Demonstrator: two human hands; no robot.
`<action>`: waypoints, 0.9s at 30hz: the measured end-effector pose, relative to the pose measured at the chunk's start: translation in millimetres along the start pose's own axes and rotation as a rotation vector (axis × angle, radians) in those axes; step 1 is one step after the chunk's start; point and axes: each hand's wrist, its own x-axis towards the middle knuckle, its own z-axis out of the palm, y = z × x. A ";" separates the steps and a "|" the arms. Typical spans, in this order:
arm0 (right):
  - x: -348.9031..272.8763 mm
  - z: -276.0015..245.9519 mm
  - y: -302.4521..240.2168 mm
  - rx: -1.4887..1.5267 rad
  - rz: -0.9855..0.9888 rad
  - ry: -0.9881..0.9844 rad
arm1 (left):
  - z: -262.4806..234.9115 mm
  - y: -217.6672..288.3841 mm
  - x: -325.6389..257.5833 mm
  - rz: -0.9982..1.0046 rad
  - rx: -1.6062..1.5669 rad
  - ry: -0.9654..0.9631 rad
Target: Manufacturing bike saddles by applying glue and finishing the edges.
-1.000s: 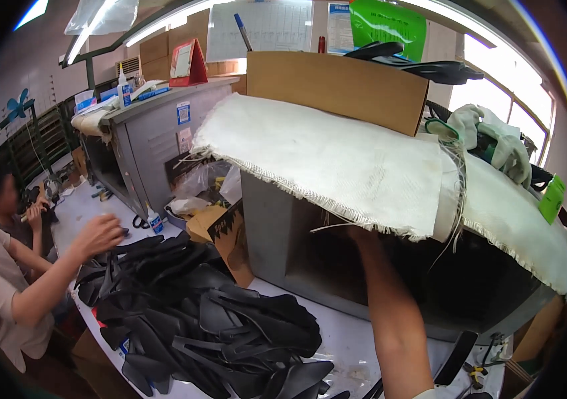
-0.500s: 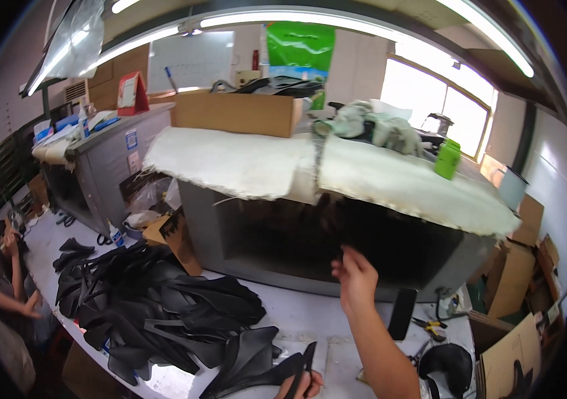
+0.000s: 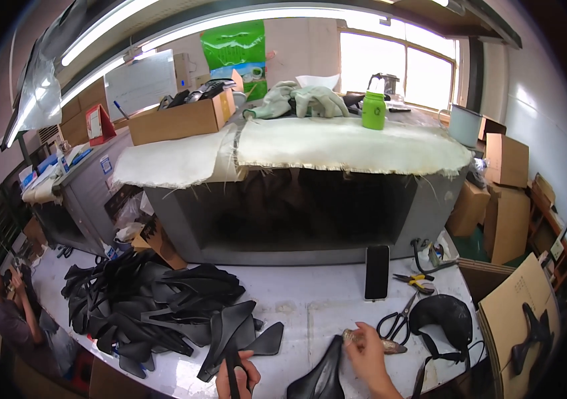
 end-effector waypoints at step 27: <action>-78.7 -25.5 -85.8 0.014 -0.427 -0.172 | 111.2 36.3 -23.8 0.320 0.729 -0.457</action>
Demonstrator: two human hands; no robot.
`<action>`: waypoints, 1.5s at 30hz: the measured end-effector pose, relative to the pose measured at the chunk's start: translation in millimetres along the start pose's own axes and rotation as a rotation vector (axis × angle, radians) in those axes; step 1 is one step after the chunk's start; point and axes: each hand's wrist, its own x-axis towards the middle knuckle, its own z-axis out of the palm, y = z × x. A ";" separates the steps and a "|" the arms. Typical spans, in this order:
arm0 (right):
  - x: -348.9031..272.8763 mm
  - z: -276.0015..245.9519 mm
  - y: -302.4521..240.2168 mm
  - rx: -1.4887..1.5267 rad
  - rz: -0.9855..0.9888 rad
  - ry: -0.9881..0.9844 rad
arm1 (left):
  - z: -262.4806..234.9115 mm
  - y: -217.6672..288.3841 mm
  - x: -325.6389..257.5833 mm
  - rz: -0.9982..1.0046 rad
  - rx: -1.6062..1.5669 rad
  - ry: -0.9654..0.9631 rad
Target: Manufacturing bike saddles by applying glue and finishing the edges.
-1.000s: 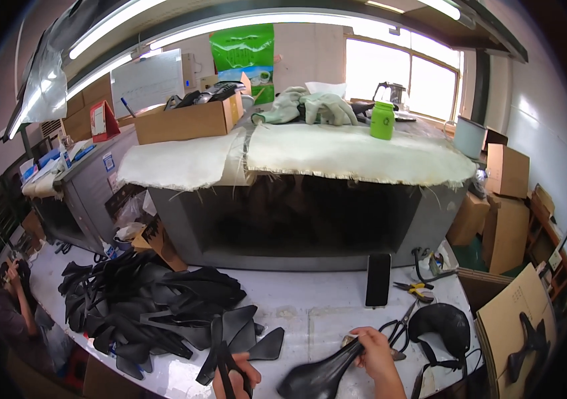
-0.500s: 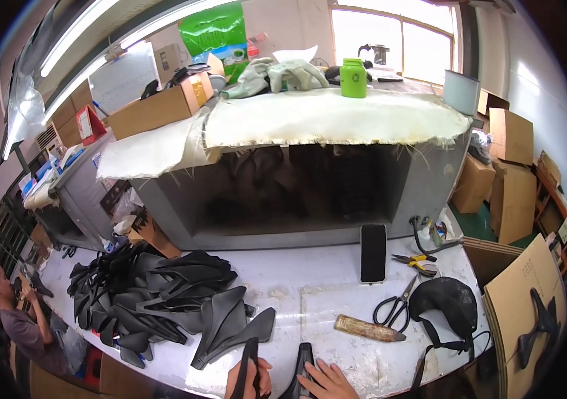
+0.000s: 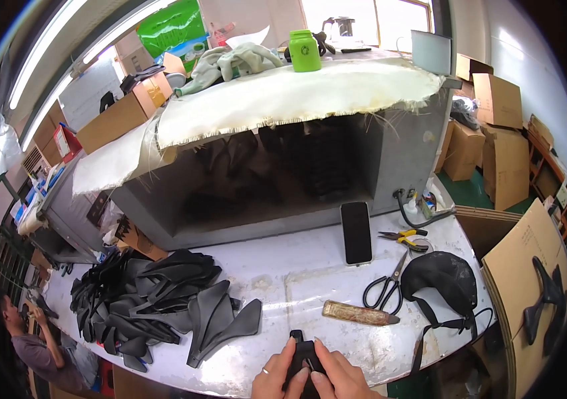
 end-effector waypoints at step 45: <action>-7.4 16.1 55.7 -0.387 0.218 -0.462 | -25.2 -68.3 -46.8 -0.047 0.148 -0.500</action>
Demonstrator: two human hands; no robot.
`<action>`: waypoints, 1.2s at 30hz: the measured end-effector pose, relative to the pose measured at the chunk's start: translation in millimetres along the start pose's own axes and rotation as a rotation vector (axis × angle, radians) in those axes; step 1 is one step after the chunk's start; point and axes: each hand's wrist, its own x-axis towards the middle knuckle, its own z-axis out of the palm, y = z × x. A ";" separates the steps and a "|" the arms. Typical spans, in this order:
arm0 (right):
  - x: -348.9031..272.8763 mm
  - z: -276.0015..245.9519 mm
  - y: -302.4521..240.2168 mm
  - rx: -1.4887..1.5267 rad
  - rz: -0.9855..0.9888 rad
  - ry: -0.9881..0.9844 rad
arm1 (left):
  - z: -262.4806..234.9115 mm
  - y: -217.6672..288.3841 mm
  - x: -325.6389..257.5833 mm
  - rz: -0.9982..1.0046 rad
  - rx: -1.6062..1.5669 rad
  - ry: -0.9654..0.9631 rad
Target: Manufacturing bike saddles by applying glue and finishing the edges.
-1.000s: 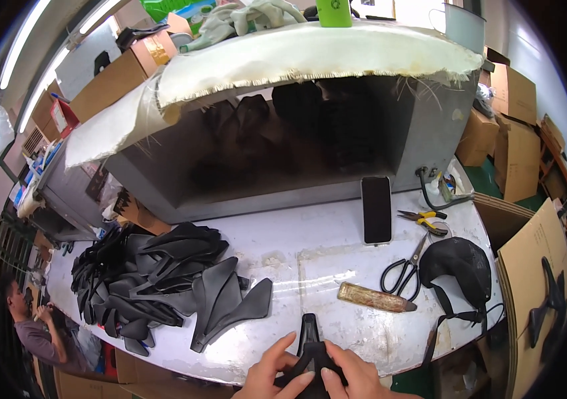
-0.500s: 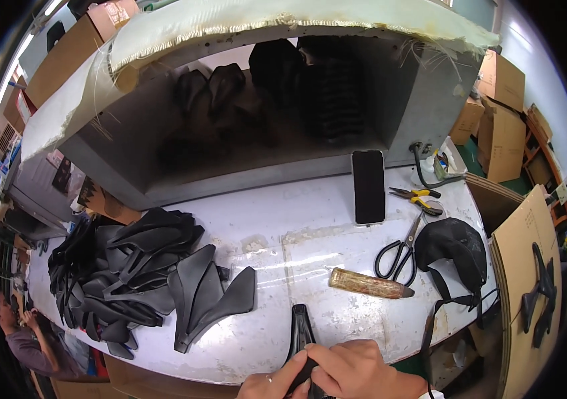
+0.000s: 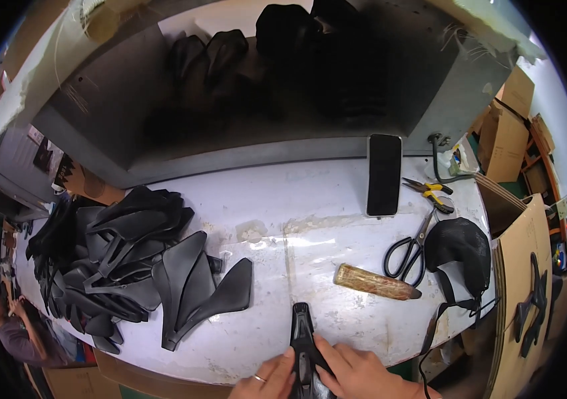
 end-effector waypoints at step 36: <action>21.5 19.9 3.6 0.112 0.269 -0.192 | 29.5 -44.5 34.7 -0.390 -0.367 -0.096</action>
